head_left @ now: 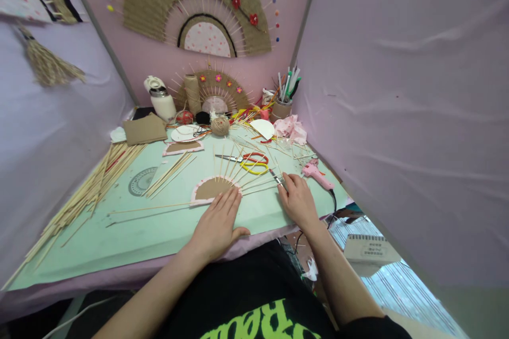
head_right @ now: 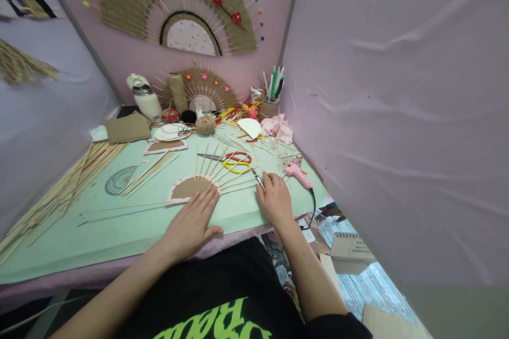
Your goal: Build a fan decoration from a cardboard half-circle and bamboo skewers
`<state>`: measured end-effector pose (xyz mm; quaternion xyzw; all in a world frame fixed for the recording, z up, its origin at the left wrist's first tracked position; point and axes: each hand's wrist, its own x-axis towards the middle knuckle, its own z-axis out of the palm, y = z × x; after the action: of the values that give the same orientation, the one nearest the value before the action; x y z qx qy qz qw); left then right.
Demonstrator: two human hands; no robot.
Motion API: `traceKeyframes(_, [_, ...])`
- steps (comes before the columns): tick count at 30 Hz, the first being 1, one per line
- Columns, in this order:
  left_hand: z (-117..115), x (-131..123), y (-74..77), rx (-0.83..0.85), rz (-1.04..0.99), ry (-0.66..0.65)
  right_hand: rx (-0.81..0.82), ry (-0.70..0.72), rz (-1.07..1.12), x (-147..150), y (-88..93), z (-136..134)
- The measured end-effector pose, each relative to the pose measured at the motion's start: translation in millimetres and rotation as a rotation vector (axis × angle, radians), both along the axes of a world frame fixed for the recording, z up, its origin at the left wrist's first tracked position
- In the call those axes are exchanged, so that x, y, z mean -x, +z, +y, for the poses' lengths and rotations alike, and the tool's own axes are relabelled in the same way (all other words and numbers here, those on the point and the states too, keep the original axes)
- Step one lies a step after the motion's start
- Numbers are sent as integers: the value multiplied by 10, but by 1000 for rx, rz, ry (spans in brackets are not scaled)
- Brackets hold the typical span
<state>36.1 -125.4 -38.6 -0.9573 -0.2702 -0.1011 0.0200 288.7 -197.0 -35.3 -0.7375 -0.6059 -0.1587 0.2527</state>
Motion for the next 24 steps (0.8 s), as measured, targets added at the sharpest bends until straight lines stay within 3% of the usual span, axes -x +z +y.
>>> traceKeyframes(9, [-7, 12, -16, 5, -15, 0, -144, 23, -9, -4, 10, -15])
traceKeyframes(20, [-7, 19, -26, -5, -35, -12, -174, 24, 3, 5, -6, -22])
traceKeyframes(24, [-4, 19, -18, 6, -21, -9, -168, 23, 57, -61, 103, -16])
